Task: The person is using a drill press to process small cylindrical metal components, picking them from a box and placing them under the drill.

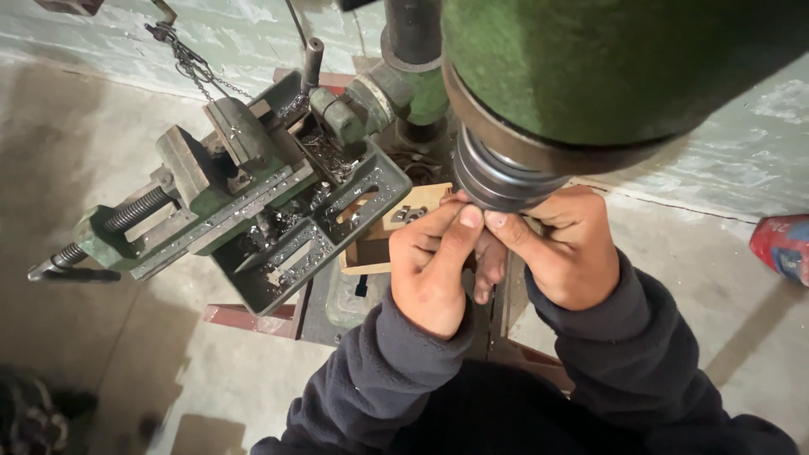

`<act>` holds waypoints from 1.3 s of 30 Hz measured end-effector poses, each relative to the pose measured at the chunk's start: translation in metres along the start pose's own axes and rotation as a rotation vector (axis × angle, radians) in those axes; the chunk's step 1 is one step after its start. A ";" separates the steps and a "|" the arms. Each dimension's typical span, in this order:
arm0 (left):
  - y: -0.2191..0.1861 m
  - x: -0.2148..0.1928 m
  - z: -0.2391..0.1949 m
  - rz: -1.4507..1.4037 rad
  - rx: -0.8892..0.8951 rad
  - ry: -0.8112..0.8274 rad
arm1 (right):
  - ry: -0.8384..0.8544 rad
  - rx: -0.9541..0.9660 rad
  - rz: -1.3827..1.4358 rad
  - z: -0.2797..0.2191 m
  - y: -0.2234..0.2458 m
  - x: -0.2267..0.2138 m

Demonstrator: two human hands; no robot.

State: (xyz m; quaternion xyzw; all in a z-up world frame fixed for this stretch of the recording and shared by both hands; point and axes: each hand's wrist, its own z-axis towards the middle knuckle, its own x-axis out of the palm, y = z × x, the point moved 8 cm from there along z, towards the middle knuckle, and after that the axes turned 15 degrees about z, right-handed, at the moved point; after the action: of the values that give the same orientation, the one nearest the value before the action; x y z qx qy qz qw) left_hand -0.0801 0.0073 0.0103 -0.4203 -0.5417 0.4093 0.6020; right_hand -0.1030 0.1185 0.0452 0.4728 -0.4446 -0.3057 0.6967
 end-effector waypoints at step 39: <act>0.018 0.006 -0.008 0.053 0.202 -0.209 | 0.370 0.112 0.273 0.027 -0.016 -0.014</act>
State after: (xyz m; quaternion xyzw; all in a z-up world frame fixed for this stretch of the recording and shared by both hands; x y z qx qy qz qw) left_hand -0.0723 0.0179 -0.0050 -0.3268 -0.5461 0.5192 0.5705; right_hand -0.1339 0.1143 0.0297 0.4941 -0.3855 -0.0917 0.7739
